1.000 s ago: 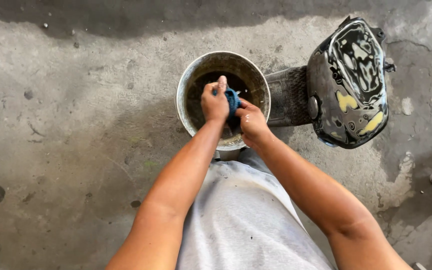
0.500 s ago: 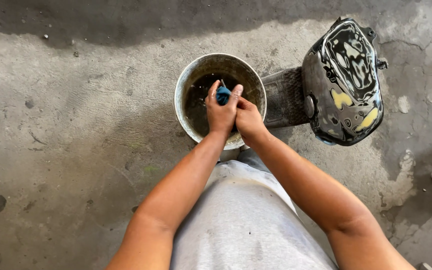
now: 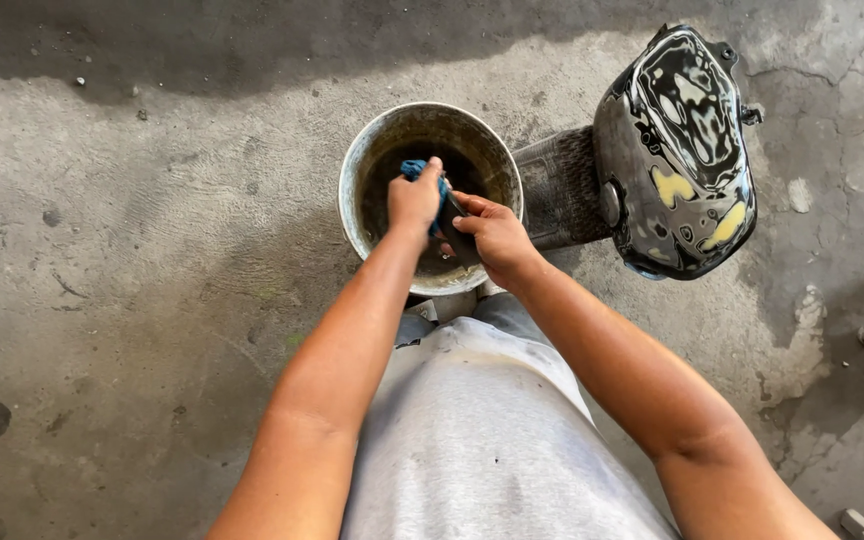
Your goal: The recorder is sanding a motorcycle fuel tank with a sanding block and water from a bucket to prepare it for detailing or painting.
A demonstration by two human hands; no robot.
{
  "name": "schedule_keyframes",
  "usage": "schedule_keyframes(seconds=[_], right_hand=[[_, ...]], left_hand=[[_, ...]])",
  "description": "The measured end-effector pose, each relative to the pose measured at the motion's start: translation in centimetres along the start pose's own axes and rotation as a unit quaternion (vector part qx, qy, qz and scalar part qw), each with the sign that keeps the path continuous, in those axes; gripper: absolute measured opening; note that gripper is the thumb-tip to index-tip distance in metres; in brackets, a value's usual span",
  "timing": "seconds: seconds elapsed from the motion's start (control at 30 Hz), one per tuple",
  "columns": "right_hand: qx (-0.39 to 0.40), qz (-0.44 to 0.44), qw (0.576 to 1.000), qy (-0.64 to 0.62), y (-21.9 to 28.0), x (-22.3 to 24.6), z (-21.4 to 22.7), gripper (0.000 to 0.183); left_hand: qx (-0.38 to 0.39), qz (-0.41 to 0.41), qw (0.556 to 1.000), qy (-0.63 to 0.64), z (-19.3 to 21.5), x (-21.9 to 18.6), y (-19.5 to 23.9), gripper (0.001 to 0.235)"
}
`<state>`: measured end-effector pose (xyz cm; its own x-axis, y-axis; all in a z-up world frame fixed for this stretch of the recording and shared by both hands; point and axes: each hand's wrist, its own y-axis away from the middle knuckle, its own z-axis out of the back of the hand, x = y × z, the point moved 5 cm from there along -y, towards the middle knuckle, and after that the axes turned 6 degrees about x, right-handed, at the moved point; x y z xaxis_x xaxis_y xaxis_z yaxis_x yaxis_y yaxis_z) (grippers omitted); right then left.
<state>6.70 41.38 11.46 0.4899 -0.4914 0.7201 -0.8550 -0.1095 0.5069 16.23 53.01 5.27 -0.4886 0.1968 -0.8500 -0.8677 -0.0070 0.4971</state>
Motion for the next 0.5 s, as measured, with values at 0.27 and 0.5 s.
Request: schedule_keyframes(seconds=[0.27, 0.5], right_hand=[[-0.016, -0.048, 0.999, 0.010, 2.0, -0.2, -1.2, 0.047], [-0.065, -0.033, 0.997, 0.023, 2.3, -1.5, -0.7, 0.046]], left_hand=[[-0.030, -0.124, 0.991, -0.051, 3.9, -1.5, 0.4, 0.042], [-0.016, -0.128, 0.982, -0.134, 5.7, -1.0, 1.0, 0.036]])
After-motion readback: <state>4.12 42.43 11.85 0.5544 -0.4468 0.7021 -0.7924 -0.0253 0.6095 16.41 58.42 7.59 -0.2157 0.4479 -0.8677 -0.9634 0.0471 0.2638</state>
